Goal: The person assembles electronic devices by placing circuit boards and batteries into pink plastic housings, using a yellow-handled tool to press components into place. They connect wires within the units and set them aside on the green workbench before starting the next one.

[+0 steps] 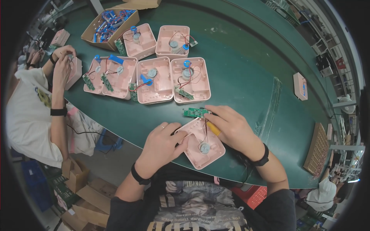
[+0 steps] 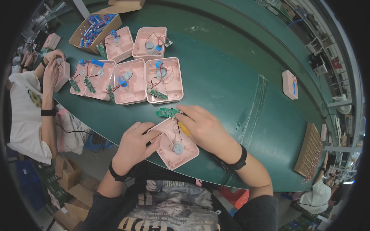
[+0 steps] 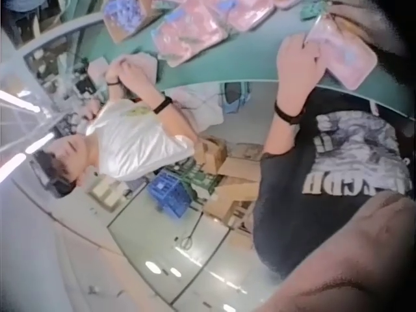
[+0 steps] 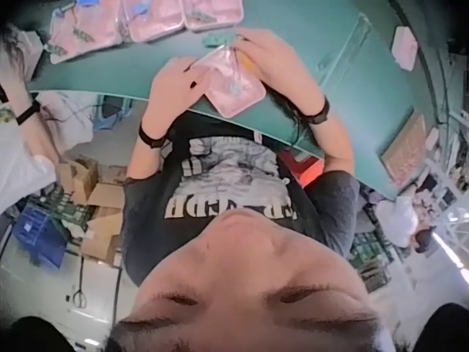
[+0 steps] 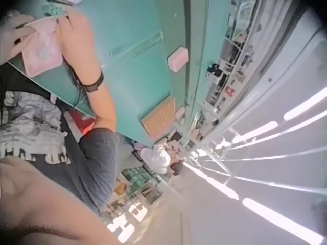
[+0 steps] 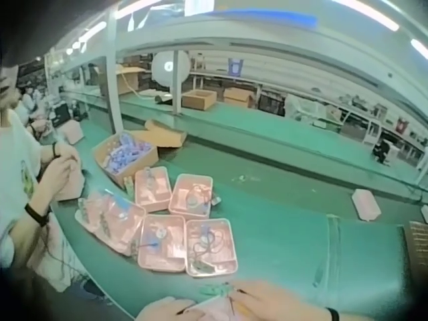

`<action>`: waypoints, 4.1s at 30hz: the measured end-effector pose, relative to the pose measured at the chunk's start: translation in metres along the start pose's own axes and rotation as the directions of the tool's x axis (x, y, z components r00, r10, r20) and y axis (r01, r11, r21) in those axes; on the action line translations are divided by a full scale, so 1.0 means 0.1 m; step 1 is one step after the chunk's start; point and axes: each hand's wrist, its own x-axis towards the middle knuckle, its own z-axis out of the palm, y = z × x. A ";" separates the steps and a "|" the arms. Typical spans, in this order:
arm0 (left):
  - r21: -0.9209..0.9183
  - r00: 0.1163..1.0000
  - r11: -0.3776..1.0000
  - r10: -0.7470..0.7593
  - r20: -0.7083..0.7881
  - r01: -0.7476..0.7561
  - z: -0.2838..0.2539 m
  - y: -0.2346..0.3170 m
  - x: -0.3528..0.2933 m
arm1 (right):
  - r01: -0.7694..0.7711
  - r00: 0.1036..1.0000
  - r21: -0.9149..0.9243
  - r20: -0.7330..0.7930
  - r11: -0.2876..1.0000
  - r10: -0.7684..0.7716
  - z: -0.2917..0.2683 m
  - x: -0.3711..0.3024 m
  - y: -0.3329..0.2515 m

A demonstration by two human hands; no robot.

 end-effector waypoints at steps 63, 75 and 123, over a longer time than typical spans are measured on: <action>-0.114 0.992 0.993 -0.045 -0.118 0.032 0.21 -0.07 -0.01 | -0.470 0.868 0.133 0.249 0.873 0.429 -0.09 -0.20 0.19; -0.138 0.986 0.990 -0.058 -0.158 0.036 0.25 -0.07 -0.03 | -0.418 0.908 0.150 0.085 0.896 0.409 0.03 -0.19 -0.44; -0.133 0.987 0.991 -0.009 -0.163 -0.013 0.23 0.00 0.00 | -0.142 0.944 -0.080 0.291 0.987 0.159 -0.23 -0.80 -0.56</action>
